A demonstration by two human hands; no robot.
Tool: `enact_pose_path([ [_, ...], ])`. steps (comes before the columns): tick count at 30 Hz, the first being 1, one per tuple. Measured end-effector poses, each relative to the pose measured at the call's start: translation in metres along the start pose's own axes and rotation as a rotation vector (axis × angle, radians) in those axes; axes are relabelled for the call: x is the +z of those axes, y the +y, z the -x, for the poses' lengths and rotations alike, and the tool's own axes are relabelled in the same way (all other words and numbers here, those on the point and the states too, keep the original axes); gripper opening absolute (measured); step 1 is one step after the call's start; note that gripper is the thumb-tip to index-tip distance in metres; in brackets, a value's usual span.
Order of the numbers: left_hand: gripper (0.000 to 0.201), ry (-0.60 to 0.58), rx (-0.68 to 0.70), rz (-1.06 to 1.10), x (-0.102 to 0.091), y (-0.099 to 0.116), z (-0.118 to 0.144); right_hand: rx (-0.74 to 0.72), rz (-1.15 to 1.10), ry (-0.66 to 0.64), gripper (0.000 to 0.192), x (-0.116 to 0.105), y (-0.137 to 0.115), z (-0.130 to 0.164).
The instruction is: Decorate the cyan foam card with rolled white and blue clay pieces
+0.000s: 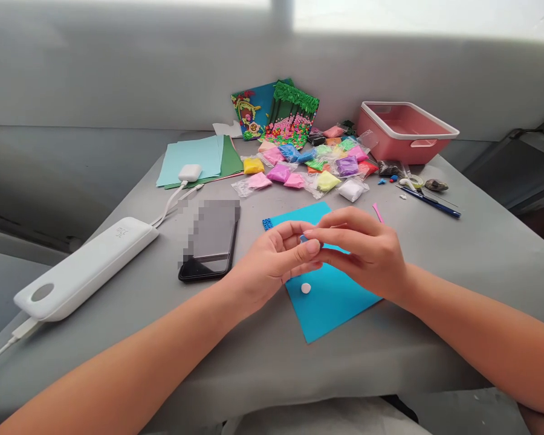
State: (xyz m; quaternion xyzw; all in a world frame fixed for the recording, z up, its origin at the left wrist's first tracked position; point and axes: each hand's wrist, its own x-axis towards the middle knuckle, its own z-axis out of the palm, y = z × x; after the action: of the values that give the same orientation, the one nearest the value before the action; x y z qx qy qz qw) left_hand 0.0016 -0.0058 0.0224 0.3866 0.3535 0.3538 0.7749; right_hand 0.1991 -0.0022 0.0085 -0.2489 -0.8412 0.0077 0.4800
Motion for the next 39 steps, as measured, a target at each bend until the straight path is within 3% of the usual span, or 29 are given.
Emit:
enact_pose_path([
  [7, 0.028, 0.136, 0.01, 0.053, 0.001, 0.002, -0.001, 0.001, 0.05, 0.042, 0.013, 0.001, -0.001, -0.003],
  [11, 0.03, 0.121, 0.026, 0.026, -0.001, 0.001, -0.003, 0.043, 0.04, -0.01, 0.022, 0.0, 0.001, -0.003],
  [16, 0.035, 0.063, 0.029, -0.014, -0.003, -0.002, -0.004, 0.0, 0.075, -0.017, 0.019, -0.001, 0.001, 0.001],
  [22, 0.03, 0.076, 0.0, -0.015, -0.002, -0.002, -0.003, -0.007, 0.078, 0.005, 0.014, 0.001, -0.002, 0.0],
  [25, 0.026, 0.082, 0.03, -0.003, 0.001, 0.001, -0.001, 0.09, 0.088, 0.041, 0.007, -0.003, -0.001, -0.004],
  [27, 0.023, 0.107, 0.044, 0.017, 0.003, 0.003, 0.0, 0.241, 0.048, 0.12, 0.006, -0.008, 0.001, -0.008],
  [31, 0.025, 0.176, 0.044, 0.036, 0.002, 0.006, -0.002, 0.5, -0.205, 0.264, 0.018, -0.013, 0.005, -0.015],
  [36, 0.032, 0.162, 0.06, 0.01, -0.002, 0.004, -0.006, 0.613, -0.544, 0.148, 0.029, -0.008, 0.006, -0.013],
  [39, 0.035, 0.171, 0.098, -0.041, -0.006, 0.005, -0.006, 0.671, -0.57, 0.081, 0.031, -0.006, 0.007, -0.01],
])
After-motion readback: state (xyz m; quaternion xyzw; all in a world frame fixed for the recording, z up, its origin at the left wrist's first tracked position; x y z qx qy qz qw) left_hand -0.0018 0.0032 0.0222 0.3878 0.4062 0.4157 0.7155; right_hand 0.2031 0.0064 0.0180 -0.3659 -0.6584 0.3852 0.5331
